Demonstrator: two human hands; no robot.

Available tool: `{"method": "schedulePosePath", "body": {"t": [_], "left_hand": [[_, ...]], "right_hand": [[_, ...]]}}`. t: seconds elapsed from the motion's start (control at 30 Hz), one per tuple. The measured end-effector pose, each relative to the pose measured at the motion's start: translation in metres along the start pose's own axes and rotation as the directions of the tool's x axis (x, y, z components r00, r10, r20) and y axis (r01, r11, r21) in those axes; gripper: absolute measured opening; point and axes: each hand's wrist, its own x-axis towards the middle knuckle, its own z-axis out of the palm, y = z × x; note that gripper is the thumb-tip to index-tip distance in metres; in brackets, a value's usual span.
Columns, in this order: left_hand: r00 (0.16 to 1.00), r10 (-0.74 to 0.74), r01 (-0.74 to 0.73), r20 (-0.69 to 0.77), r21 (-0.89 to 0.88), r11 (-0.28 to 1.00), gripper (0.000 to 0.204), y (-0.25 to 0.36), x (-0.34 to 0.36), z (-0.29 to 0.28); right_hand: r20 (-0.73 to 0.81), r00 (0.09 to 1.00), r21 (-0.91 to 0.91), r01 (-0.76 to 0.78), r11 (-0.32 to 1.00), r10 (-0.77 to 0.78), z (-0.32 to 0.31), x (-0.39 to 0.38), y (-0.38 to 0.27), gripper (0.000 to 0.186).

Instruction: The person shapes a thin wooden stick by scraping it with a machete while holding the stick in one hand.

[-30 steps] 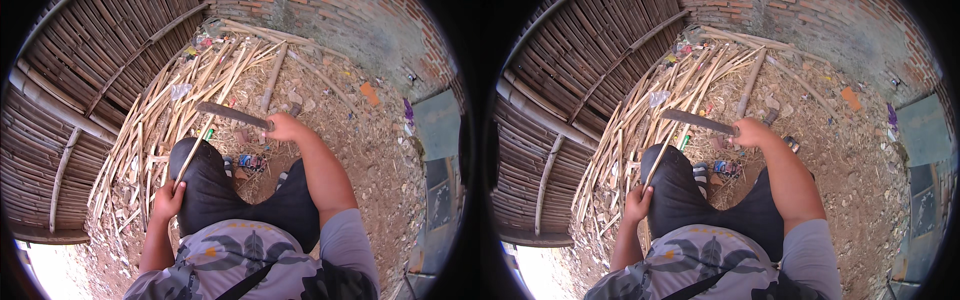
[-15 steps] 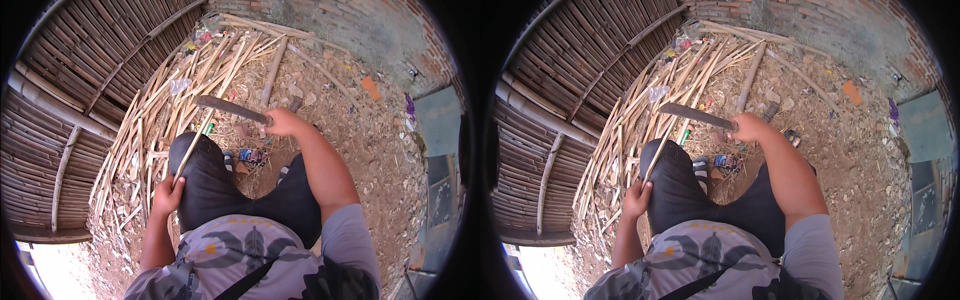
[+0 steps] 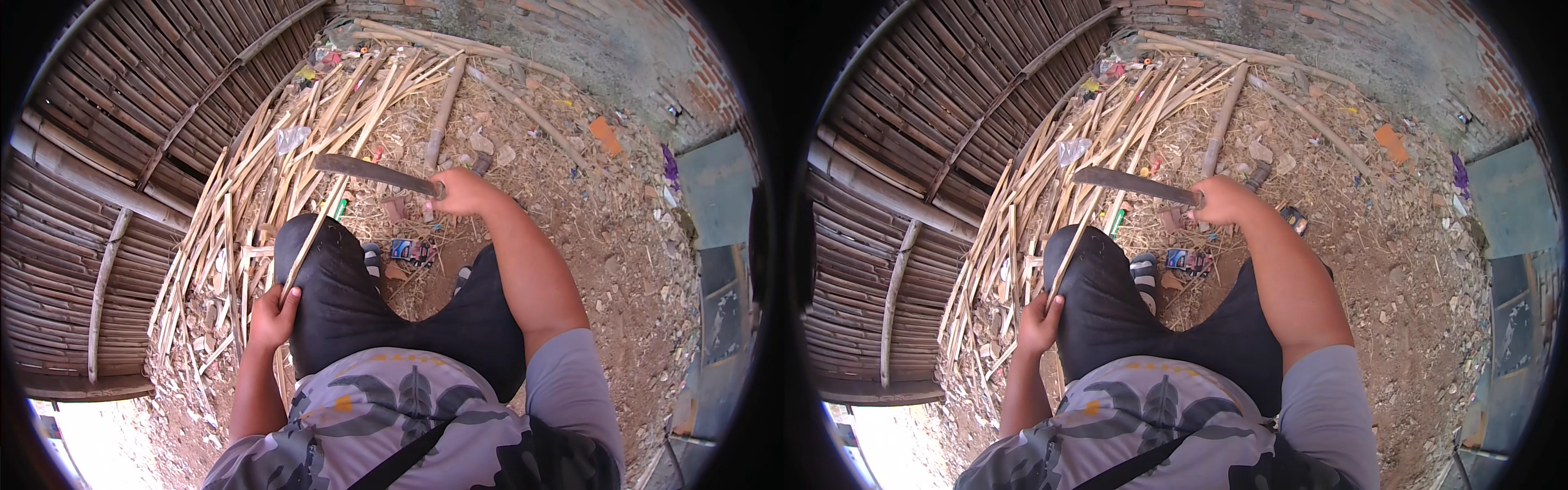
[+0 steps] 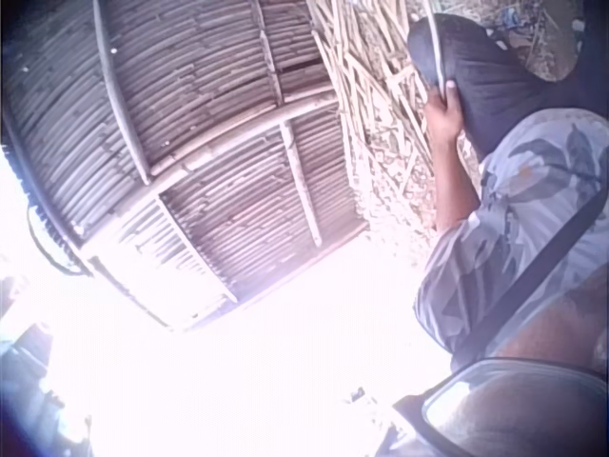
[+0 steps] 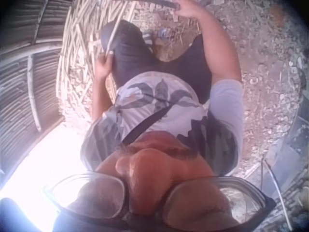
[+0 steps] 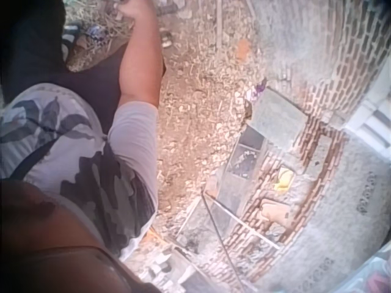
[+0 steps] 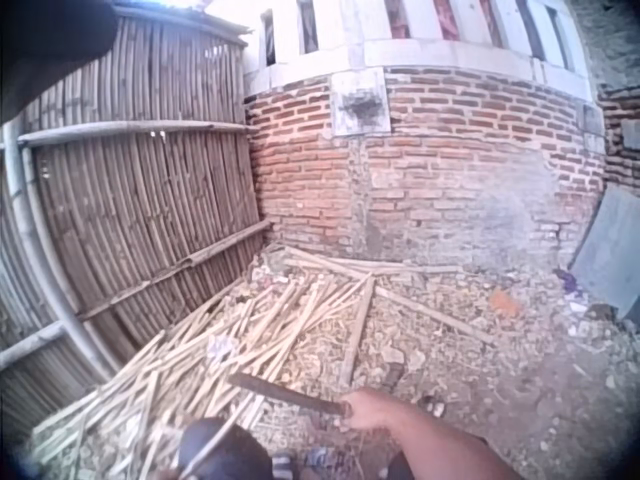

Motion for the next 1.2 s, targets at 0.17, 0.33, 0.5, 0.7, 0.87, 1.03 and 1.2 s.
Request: {"method": "schedulePosePath", "body": {"t": [0.17, 0.33, 0.5, 0.7, 0.87, 1.03, 1.2], "left_hand": [[0.996, 0.049, -0.049, -0.075, -0.003, 0.999, 0.052, -0.001, -0.001, 0.002], [0.999, -0.012, 0.013, -0.029, 0.039, 0.999, 0.046, 0.002, -0.001, 0.001], [1.0, 0.004, -0.003, -0.026, 0.034, 0.999, 0.046, -0.001, -0.001, 0.001], [1.0, 0.004, -0.003, -0.024, 0.037, 0.999, 0.046, 0.0, -0.001, 0.0], [1.0, 0.007, -0.006, -0.022, 0.028, 1.0, 0.045, 0.001, -0.001, 0.0], [1.0, 0.015, -0.014, -0.026, 0.029, 0.999, 0.045, -0.003, 0.0, 0.001], [0.999, 0.018, -0.018, -0.03, 0.022, 1.0, 0.045, -0.003, -0.001, 0.001]], "right_hand": [[-0.012, 1.0, -0.018, -0.001, 1.0, 0.001, 0.004, 0.003, 0.0, 0.042], [0.001, 1.0, 0.026, 0.013, 1.0, -0.013, 0.004, 0.005, 0.009, 0.047], [-0.001, 0.999, -0.08, -0.032, 0.996, 0.032, -0.002, 0.001, 0.002, 0.048], [-0.007, 0.999, -0.079, -0.037, 0.996, 0.036, -0.002, 0.0, 0.0, 0.048], [0.011, 0.999, -0.075, -0.038, 0.996, 0.039, -0.001, 0.002, 0.001, 0.048], [0.003, 1.0, -0.062, -0.026, 0.998, 0.026, 0.001, 0.003, 0.003, 0.047], [0.018, 0.999, -0.044, -0.035, 0.998, 0.036, 0.001, 0.002, 0.002, 0.047]]}}
